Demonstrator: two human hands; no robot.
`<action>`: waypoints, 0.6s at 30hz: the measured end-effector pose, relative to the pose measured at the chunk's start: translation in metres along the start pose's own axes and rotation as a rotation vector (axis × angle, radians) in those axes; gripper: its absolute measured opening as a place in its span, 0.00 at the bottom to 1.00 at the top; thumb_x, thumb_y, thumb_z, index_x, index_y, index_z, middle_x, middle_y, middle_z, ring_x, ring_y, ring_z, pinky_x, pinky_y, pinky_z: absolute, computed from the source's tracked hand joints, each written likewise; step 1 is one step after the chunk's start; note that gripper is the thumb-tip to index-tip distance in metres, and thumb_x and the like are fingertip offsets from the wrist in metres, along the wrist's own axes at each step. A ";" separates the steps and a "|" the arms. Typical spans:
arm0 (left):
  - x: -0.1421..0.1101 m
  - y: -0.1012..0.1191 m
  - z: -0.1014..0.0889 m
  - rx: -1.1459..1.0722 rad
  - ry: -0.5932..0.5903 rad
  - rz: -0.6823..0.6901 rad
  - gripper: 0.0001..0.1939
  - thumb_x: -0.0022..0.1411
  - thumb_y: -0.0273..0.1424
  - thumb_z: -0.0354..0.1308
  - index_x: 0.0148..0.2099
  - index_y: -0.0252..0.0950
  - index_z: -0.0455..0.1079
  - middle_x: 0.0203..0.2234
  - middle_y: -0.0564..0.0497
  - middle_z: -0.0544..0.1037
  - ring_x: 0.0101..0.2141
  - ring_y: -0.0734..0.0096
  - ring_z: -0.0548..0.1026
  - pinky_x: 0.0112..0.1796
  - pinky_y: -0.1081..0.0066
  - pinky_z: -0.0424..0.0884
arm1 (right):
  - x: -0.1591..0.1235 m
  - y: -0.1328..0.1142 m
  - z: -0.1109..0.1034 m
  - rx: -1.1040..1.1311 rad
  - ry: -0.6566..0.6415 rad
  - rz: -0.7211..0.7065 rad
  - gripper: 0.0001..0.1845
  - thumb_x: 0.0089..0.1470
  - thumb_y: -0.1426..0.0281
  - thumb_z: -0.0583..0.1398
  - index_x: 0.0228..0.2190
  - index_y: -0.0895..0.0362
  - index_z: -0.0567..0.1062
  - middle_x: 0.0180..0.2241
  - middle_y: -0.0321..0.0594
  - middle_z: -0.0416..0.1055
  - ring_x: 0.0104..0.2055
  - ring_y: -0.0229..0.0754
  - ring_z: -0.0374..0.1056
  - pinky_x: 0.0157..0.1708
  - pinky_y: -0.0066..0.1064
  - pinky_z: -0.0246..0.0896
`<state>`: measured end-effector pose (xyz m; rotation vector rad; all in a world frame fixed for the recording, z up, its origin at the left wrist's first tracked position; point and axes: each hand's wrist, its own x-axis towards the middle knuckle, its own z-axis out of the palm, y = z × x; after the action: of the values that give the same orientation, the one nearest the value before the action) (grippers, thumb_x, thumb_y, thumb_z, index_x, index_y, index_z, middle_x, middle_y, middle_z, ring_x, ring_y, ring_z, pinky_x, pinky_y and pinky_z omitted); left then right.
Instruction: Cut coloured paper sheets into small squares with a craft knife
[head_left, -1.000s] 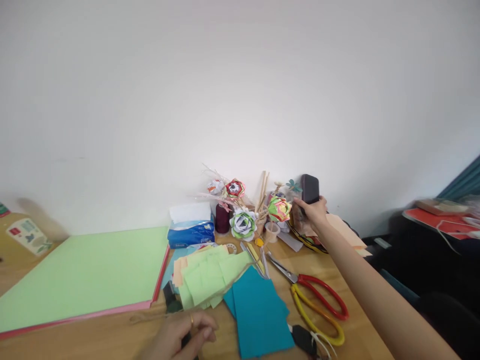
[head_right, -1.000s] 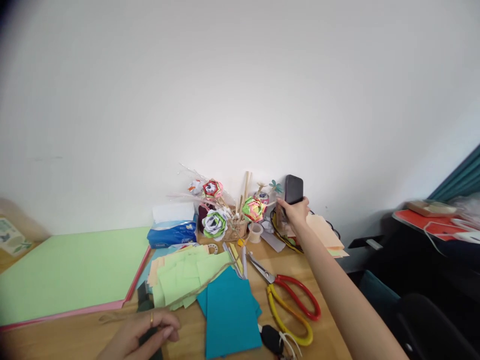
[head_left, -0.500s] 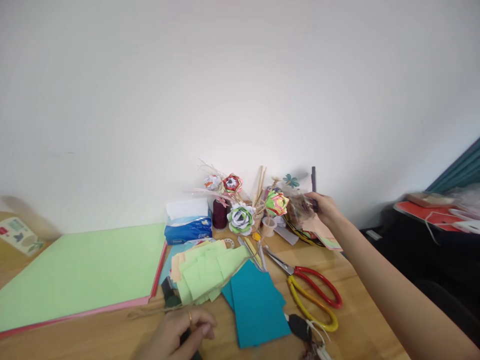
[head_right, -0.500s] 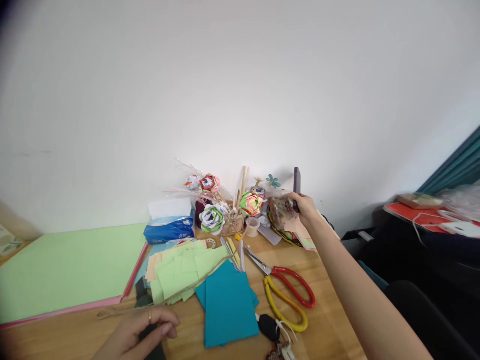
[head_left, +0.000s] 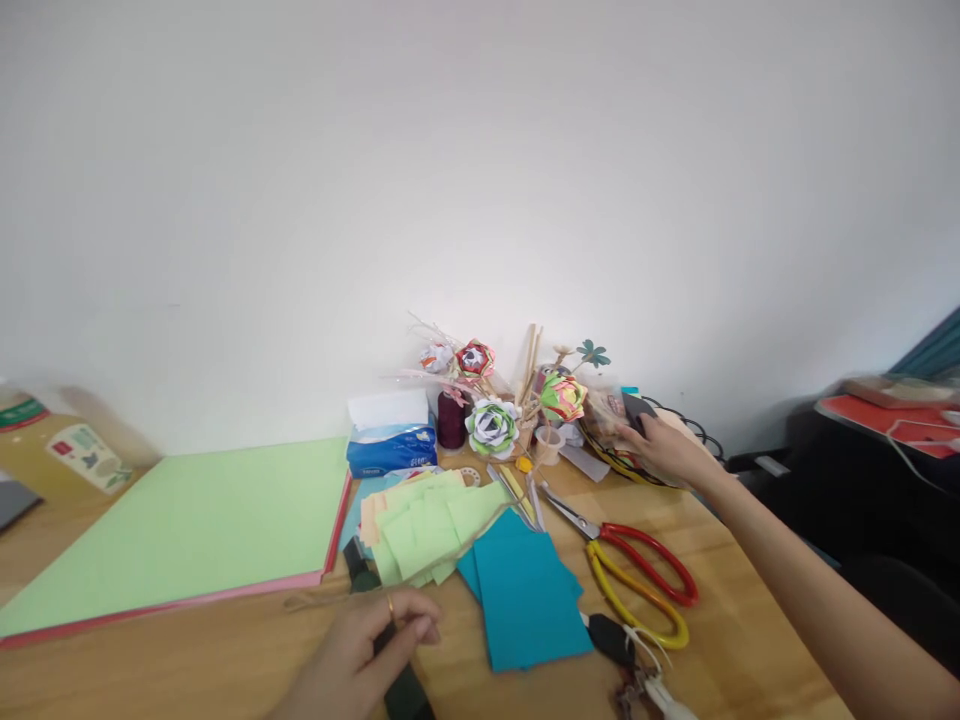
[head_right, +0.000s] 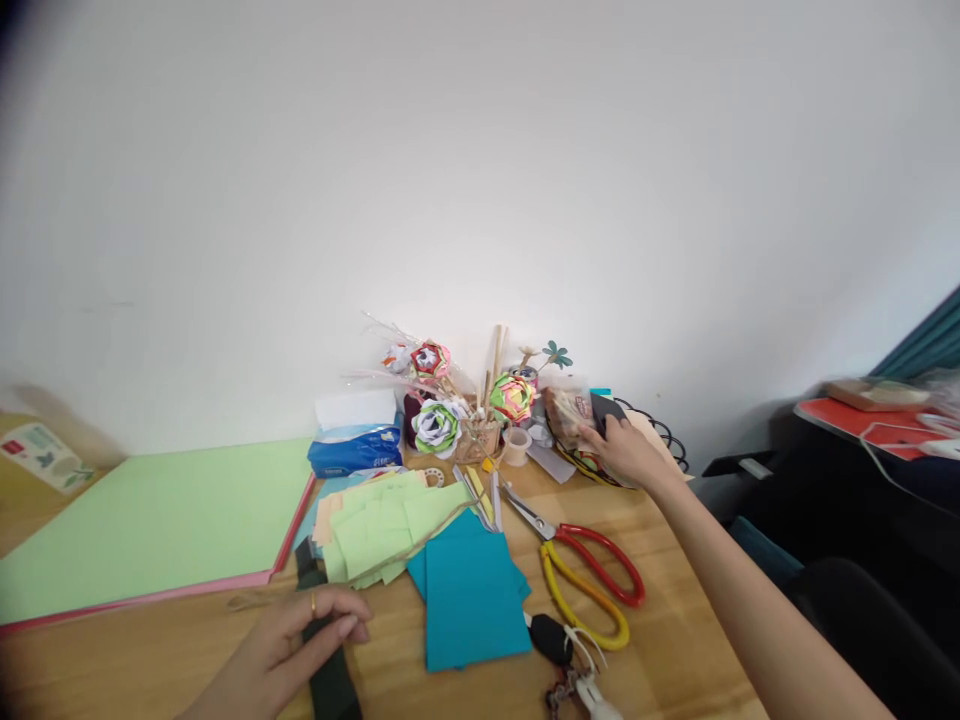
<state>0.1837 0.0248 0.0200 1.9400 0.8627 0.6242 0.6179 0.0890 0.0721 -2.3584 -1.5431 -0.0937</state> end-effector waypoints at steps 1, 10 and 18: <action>0.000 0.002 -0.003 -0.009 0.019 0.000 0.16 0.65 0.40 0.45 0.38 0.37 0.71 0.30 0.50 0.77 0.33 0.70 0.74 0.35 0.76 0.67 | -0.009 -0.005 -0.001 -0.008 0.033 -0.043 0.16 0.57 0.62 0.54 0.41 0.60 0.70 0.46 0.49 0.68 0.49 0.49 0.64 0.47 0.45 0.57; -0.002 0.004 -0.024 0.014 0.137 -0.036 0.15 0.64 0.40 0.48 0.37 0.38 0.72 0.29 0.51 0.77 0.33 0.68 0.74 0.36 0.74 0.68 | -0.149 -0.011 0.029 -0.086 -0.111 -0.620 0.25 0.56 0.56 0.52 0.51 0.55 0.68 0.54 0.47 0.65 0.54 0.50 0.62 0.49 0.41 0.60; -0.009 -0.002 -0.022 -0.009 0.106 -0.085 0.16 0.64 0.42 0.47 0.38 0.38 0.72 0.30 0.51 0.77 0.34 0.68 0.74 0.36 0.74 0.69 | -0.122 0.019 0.044 -0.203 0.094 -0.540 0.24 0.59 0.61 0.47 0.50 0.58 0.70 0.52 0.49 0.66 0.53 0.53 0.63 0.49 0.47 0.59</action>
<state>0.1623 0.0304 0.0274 1.8654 1.0014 0.6834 0.5796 -0.0122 -0.0011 -1.9695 -2.1628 -0.4956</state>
